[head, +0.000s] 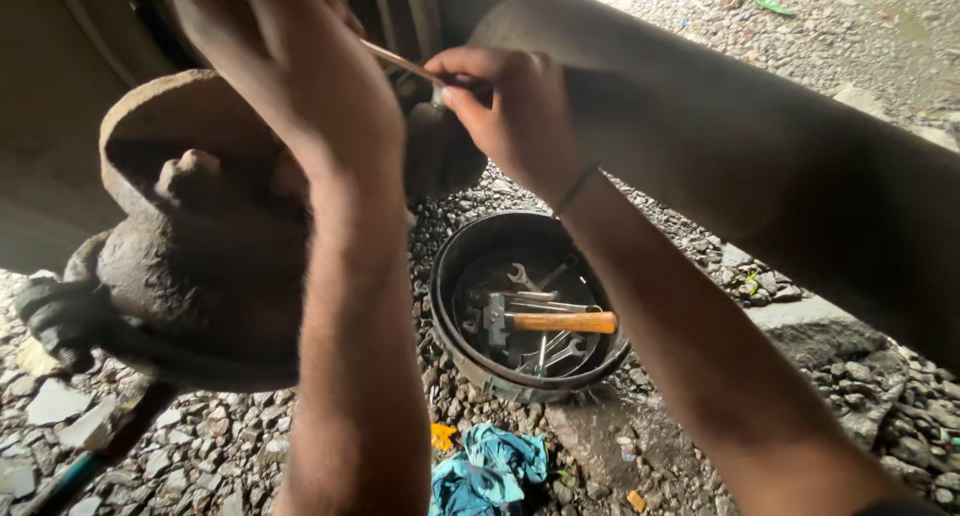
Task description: The person works on a truck chassis assembly under the vehicle, using wrenches to tighten or loosen bolts on a mechanical component and hitting parts with a hammer.
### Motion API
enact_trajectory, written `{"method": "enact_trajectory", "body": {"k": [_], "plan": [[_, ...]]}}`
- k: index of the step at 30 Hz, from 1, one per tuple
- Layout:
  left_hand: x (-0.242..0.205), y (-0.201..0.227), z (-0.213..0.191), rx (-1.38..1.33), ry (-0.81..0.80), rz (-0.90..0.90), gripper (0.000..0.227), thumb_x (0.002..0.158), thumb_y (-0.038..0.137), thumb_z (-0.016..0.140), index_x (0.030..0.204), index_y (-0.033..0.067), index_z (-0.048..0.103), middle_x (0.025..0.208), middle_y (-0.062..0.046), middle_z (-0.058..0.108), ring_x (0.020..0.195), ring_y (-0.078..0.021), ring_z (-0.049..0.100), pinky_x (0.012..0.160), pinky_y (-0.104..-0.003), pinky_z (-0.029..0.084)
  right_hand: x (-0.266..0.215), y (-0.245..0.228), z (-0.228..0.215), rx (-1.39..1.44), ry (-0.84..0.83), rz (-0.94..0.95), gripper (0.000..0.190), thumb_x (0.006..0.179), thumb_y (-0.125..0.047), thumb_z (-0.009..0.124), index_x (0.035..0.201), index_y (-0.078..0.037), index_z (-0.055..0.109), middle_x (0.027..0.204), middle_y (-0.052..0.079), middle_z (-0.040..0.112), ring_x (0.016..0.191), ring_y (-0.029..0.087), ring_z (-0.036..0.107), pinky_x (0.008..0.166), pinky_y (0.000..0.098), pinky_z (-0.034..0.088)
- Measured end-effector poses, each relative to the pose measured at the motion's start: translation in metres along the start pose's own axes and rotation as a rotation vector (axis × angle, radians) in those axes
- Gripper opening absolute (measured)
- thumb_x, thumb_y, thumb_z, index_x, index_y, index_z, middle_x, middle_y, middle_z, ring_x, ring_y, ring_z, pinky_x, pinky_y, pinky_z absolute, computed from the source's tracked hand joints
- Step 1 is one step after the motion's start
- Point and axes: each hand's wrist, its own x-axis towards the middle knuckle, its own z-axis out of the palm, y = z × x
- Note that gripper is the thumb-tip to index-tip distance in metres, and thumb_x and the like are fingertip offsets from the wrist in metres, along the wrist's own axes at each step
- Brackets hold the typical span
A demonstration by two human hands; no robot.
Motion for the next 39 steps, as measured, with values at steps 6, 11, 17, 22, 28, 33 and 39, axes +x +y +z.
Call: {"method": "enact_trajectory", "body": {"k": [6,11,17,22,28,33,39], "plan": [[-0.089,0.065,0.070,0.908,-0.306,0.182,0.031,0.092,0.009,0.061,0.119,-0.0058,0.058,0.115,-0.021,0.063,0.112,-0.0390,0.060,0.103,-0.047,0.047,-0.015,-0.040,-0.026,0.013,0.008,0.078,0.017,0.095,-0.014,0.077,0.111,-0.010,0.077,0.102,0.006,0.078,0.093,0.015,0.076,0.082,0.0280,0.057],[-0.150,0.066,0.087,0.740,-0.675,0.007,0.033,0.084,0.019,0.074,0.112,0.0095,0.060,0.100,-0.007,0.061,0.100,-0.0297,0.060,0.099,-0.047,0.044,-0.026,-0.004,0.001,0.377,0.071,-0.002,0.013,0.101,-0.008,0.072,0.114,-0.008,0.073,0.114,0.004,0.075,0.107,0.014,0.071,0.098,0.0275,0.056],[-0.143,0.057,0.073,0.628,-0.873,0.071,0.038,0.080,0.021,0.078,0.113,0.0120,0.061,0.103,-0.005,0.061,0.106,-0.0285,0.059,0.096,-0.047,0.042,-0.030,0.009,0.005,0.503,0.214,0.293,0.015,0.100,-0.009,0.071,0.114,-0.009,0.076,0.107,0.000,0.077,0.097,0.009,0.072,0.088,0.0247,0.058],[-0.075,0.040,0.043,0.578,-0.411,-0.106,0.026,0.089,0.018,0.073,0.110,0.0070,0.061,0.092,-0.006,0.068,0.089,-0.0202,0.067,0.076,-0.034,0.051,-0.006,-0.012,-0.010,0.106,0.102,0.119,0.016,0.094,-0.015,0.074,0.109,-0.011,0.076,0.099,0.002,0.078,0.087,0.014,0.077,0.078,0.0279,0.059],[0.013,-0.013,-0.020,-0.046,0.076,-0.059,0.019,0.112,0.020,0.058,0.111,0.0011,0.057,0.086,0.000,0.054,0.072,-0.0096,0.046,0.063,-0.028,0.041,0.010,-0.017,-0.002,-0.110,-0.030,-0.034,0.013,0.090,-0.016,0.075,0.100,-0.010,0.080,0.085,0.012,0.076,0.076,0.025,0.075,0.073,0.0357,0.058],[0.019,-0.015,-0.023,-0.127,0.102,-0.187,0.019,0.113,0.021,0.049,0.107,0.0042,0.055,0.082,0.000,0.052,0.064,-0.0080,0.041,0.057,-0.027,0.035,0.005,-0.023,0.000,-0.218,-0.039,-0.004,0.014,0.089,-0.013,0.074,0.099,-0.013,0.082,0.080,0.009,0.077,0.069,0.024,0.074,0.069,0.0363,0.057],[0.012,-0.024,-0.022,-0.050,-0.029,-0.144,0.026,0.117,0.013,0.053,0.094,0.0018,0.049,0.070,0.001,0.044,0.059,-0.0094,0.036,0.055,-0.030,0.032,0.006,-0.026,-0.001,-0.103,0.000,0.025,0.015,0.088,-0.011,0.074,0.102,-0.011,0.080,0.082,0.009,0.078,0.073,0.019,0.078,0.067,0.0313,0.059]]}}
